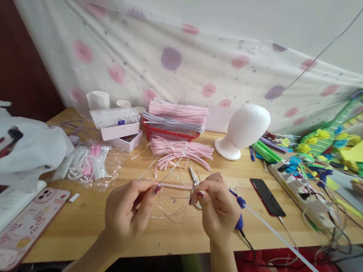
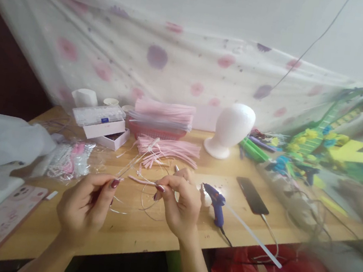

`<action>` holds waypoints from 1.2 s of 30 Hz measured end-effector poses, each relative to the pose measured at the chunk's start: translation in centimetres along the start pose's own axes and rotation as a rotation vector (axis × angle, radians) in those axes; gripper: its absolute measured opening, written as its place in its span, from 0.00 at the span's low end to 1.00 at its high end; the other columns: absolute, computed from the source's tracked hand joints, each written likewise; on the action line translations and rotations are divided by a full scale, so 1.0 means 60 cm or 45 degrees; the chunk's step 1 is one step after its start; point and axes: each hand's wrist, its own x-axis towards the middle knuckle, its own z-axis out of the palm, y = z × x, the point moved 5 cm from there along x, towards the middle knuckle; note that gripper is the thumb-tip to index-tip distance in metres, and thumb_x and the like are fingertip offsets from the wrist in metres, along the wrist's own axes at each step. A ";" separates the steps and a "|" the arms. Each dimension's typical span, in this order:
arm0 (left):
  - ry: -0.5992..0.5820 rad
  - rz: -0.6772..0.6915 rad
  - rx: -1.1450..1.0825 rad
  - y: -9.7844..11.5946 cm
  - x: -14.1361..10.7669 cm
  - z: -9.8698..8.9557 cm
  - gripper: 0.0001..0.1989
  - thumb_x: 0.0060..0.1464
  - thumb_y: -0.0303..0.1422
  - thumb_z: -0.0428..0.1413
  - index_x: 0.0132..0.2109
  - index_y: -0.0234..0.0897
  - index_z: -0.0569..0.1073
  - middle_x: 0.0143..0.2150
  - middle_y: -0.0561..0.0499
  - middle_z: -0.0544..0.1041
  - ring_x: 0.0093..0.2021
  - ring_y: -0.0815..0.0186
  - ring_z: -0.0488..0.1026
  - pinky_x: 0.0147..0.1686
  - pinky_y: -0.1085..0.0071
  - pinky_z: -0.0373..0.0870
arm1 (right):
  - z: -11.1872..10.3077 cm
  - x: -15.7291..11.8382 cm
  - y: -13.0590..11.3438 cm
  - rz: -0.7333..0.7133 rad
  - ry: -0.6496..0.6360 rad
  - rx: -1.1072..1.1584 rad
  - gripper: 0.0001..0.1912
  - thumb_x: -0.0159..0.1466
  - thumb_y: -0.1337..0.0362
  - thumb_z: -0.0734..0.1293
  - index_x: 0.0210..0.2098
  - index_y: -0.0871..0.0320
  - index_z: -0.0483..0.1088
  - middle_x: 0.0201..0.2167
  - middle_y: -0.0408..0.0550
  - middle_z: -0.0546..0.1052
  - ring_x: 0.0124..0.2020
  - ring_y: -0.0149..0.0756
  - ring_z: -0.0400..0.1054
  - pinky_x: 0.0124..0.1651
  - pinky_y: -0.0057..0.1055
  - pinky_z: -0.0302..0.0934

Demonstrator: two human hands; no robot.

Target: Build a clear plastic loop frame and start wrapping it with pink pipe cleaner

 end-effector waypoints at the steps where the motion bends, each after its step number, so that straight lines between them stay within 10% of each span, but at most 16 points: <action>1: 0.002 -0.011 -0.010 0.000 -0.001 0.001 0.03 0.58 0.24 0.56 0.36 0.37 0.72 0.20 0.60 0.70 0.16 0.78 0.62 0.18 0.81 0.60 | 0.002 -0.002 0.001 -0.005 0.003 0.007 0.08 0.69 0.64 0.63 0.33 0.54 0.71 0.18 0.41 0.72 0.27 0.36 0.65 0.34 0.37 0.60; 36: -0.036 -0.056 0.029 0.005 -0.004 0.000 0.04 0.59 0.26 0.56 0.35 0.37 0.73 0.20 0.59 0.70 0.16 0.77 0.63 0.18 0.79 0.60 | -0.008 -0.028 0.004 -0.096 -0.044 -0.061 0.12 0.64 0.72 0.66 0.41 0.49 0.77 0.20 0.43 0.76 0.29 0.39 0.64 0.33 0.39 0.60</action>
